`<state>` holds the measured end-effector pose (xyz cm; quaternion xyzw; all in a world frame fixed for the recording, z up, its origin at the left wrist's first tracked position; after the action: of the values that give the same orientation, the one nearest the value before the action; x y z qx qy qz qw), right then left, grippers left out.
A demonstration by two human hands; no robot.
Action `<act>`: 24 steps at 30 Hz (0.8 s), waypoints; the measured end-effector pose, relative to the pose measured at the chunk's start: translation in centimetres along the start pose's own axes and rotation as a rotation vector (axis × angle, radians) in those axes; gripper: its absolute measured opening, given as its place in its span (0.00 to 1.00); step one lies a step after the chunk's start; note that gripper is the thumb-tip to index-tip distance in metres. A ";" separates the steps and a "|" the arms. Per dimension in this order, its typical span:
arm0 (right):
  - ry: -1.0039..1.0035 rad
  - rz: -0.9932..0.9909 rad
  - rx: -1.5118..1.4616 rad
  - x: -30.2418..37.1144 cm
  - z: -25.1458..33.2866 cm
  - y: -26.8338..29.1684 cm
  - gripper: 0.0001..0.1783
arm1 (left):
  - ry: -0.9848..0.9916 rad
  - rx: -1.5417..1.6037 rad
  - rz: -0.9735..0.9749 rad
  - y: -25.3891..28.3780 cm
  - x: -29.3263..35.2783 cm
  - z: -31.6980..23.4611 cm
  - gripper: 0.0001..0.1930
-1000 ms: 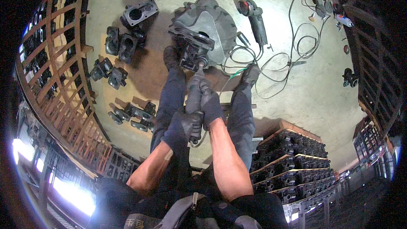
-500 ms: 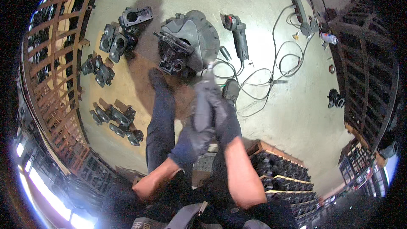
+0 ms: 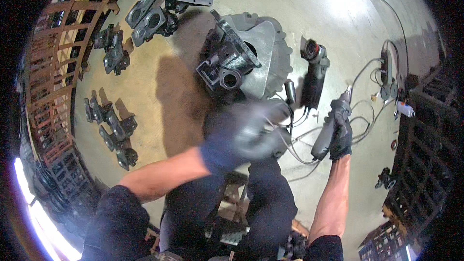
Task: The person sits on the floor and uses a handheld angle grinder to smooth the surfaces of metal engine blocks. They rotate the parts to access different sides, then place the finished pieces onto a nearby table.
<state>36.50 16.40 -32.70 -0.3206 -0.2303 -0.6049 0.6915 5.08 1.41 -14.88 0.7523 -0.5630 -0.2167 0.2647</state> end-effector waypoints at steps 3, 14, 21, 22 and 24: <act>0.040 -0.041 0.107 -5.5 -3.0 4.5 0.28 | 0.149 -0.248 -0.546 6.2 1.8 9.4 0.21; 0.080 -0.125 0.196 -8.8 -7.4 3.6 0.24 | 0.347 -0.186 -0.318 1.8 2.6 23.0 0.17; 0.069 -0.290 0.618 -11.5 -9.2 9.5 0.31 | 0.208 -0.547 -0.324 1.8 -1.2 20.9 0.11; 0.156 -0.318 0.702 -11.5 -8.7 9.5 0.32 | 0.132 -0.597 -0.380 2.2 -1.7 20.6 0.09; 0.317 -0.365 0.875 -6.3 -5.8 3.0 0.35 | -0.010 -0.699 -0.480 3.2 -2.3 19.8 0.08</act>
<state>38.06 16.74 -41.58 0.1412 -0.4069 -0.6042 0.6704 -10.25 -0.18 -27.85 0.7260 -0.2655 -0.4538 0.4433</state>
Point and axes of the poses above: each hand's wrist, its own x-axis away from the middle knuckle, its own y-axis out of the back of the hand, z = x × y, the point moved 5 cm from there along -x, towards the middle knuckle, and after that the axes turned 13 degrees about -x, right-handed, at the moved point
